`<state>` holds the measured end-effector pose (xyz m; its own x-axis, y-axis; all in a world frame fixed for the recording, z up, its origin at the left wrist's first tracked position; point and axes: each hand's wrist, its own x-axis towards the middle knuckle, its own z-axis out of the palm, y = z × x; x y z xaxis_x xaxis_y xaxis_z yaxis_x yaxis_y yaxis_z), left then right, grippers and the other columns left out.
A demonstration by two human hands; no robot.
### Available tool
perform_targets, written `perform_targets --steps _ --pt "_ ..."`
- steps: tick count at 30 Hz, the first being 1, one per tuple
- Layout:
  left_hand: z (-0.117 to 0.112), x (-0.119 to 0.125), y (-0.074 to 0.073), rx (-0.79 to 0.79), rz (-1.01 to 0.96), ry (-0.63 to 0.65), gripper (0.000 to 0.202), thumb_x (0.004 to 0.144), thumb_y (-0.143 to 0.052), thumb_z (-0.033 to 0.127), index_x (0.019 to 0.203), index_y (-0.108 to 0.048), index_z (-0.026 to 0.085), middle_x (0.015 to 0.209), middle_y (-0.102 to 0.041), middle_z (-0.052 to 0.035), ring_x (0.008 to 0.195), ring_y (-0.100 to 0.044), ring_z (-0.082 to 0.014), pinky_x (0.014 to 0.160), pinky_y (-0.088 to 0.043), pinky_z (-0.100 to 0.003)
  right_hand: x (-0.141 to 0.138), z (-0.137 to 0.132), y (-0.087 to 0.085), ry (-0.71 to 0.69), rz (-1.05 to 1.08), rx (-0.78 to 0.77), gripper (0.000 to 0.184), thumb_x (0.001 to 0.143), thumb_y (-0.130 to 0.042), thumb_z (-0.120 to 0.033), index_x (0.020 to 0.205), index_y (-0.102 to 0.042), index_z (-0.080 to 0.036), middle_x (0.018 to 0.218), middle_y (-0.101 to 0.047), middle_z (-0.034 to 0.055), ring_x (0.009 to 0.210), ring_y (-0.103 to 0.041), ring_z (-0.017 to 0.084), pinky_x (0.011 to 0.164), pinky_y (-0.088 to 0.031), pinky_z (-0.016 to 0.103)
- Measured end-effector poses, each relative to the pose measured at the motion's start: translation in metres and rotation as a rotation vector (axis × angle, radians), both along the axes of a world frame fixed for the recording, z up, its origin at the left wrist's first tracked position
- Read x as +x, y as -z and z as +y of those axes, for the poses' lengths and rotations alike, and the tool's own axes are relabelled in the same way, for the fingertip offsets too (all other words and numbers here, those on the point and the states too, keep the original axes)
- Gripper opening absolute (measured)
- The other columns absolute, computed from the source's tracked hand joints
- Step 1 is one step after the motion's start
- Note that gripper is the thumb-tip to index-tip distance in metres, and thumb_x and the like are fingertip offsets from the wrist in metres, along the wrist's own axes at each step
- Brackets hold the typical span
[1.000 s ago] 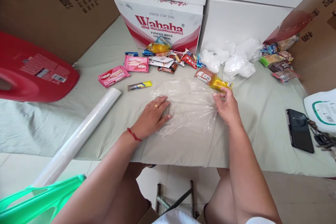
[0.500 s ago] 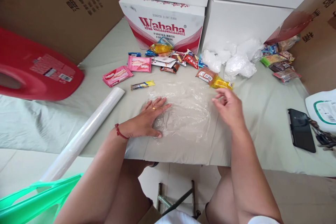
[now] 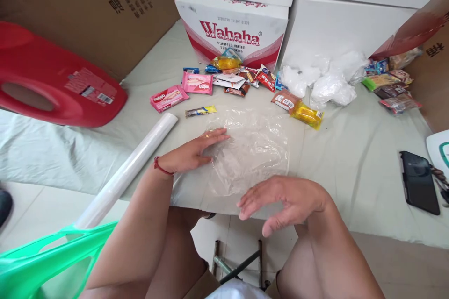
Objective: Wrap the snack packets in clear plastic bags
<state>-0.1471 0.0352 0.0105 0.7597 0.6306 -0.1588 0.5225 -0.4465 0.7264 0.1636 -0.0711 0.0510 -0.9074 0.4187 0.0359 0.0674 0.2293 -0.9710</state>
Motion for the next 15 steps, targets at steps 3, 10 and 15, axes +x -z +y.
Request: perform_targets --steps 3,10,15 --pt "0.000 0.006 -0.001 -0.022 -0.009 -0.088 0.076 0.080 -0.053 0.010 0.154 -0.050 0.029 0.171 -0.032 -0.0027 0.160 -0.028 -0.0251 0.130 -0.025 -0.050 -0.024 0.004 0.004 0.395 -0.028 0.223 0.028 0.104 -0.056 -0.029 0.125 -0.073 -0.027 0.120 -0.078 0.0059 0.119 -0.071 0.021 0.104 -0.057 0.039" --pt "0.007 0.015 0.001 0.003 -0.029 -0.137 0.077 0.071 -0.049 0.006 0.144 -0.060 0.026 0.168 -0.039 -0.0043 0.156 -0.036 -0.0252 0.126 -0.035 -0.046 -0.111 -0.012 0.053 0.401 -0.444 0.838 0.035 0.103 -0.048 -0.018 0.131 -0.068 -0.014 0.147 -0.063 0.0132 0.149 -0.045 0.030 0.130 -0.031 0.052" --pt "0.011 0.024 0.000 0.115 -0.043 -0.258 0.061 0.072 -0.055 0.007 0.127 -0.072 0.028 0.154 -0.057 -0.0048 0.146 -0.051 -0.0278 0.123 -0.039 -0.048 -0.132 -0.022 0.065 0.348 -0.428 0.796 0.043 0.105 -0.052 -0.032 0.143 -0.059 -0.014 0.156 -0.055 0.0107 0.152 -0.040 0.026 0.130 -0.030 0.049"
